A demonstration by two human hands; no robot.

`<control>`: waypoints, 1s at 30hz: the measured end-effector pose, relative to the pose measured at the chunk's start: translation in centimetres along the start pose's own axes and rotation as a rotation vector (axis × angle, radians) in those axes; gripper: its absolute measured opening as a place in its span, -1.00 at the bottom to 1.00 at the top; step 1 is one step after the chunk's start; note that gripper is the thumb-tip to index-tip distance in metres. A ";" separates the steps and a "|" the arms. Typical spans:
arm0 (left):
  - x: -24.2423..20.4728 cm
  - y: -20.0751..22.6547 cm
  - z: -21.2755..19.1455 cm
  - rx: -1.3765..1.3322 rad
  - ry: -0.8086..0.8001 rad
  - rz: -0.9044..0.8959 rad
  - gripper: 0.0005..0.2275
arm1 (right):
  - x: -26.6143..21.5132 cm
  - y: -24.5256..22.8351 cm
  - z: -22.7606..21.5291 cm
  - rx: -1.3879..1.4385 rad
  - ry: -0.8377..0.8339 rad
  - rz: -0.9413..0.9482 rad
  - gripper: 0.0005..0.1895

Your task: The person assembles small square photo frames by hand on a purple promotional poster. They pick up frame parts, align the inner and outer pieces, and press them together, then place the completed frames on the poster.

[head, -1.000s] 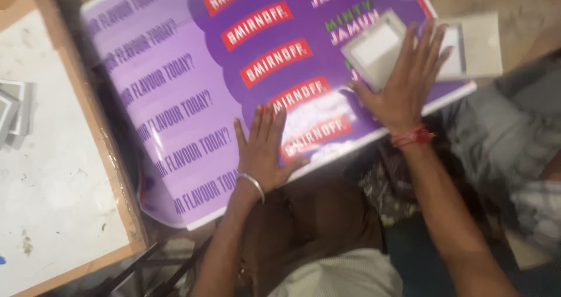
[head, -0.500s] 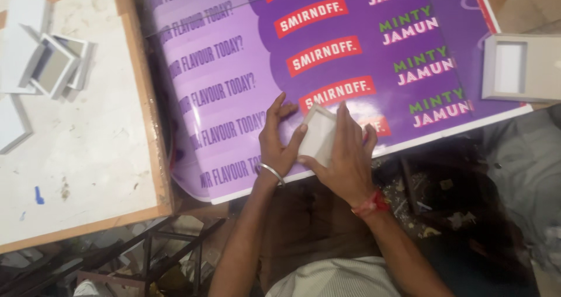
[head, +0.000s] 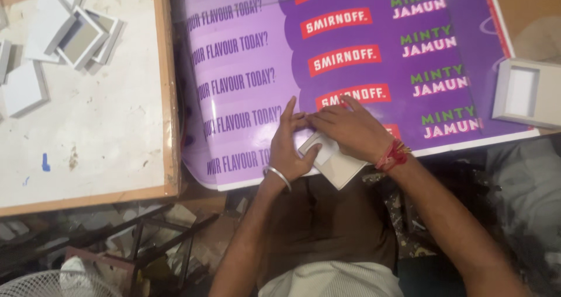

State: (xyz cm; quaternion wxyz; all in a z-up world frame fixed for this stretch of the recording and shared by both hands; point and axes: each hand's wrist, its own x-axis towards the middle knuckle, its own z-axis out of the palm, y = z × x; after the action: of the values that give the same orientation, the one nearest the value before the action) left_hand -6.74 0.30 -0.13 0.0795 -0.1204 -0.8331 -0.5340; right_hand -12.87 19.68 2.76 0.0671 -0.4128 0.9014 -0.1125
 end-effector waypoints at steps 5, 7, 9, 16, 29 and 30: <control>-1.8 0.1 0.5 0.110 0.122 -0.055 -0.20 | -0.9 0.0 1.0 -0.034 0.170 -0.020 -0.72; -1.6 0.2 0.7 0.197 0.145 -0.016 -0.27 | -1.2 -0.2 1.7 -0.050 0.290 -0.021 -0.82; -1.8 0.6 0.8 0.330 0.164 0.106 -0.34 | -1.4 -0.8 2.6 -0.086 0.383 -0.018 -0.78; -4.1 5.0 0.7 0.736 -0.008 0.109 -0.38 | -2.2 -1.5 3.3 -0.086 0.442 0.046 -0.80; -5.0 7.1 4.2 0.741 -0.154 -0.010 -0.12 | -3.5 -1.3 2.6 -0.229 0.501 0.066 -0.91; -4.9 7.1 4.2 0.744 -0.162 -0.008 -0.11 | -3.4 -1.2 2.5 -0.238 0.499 0.065 -0.90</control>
State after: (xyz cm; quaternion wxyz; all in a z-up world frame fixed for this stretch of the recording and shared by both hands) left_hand -0.05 6.37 3.04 0.0497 -0.1215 -0.9741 -0.1839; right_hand -9.25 21.10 0.75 -0.2021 -0.3481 0.9097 -0.1018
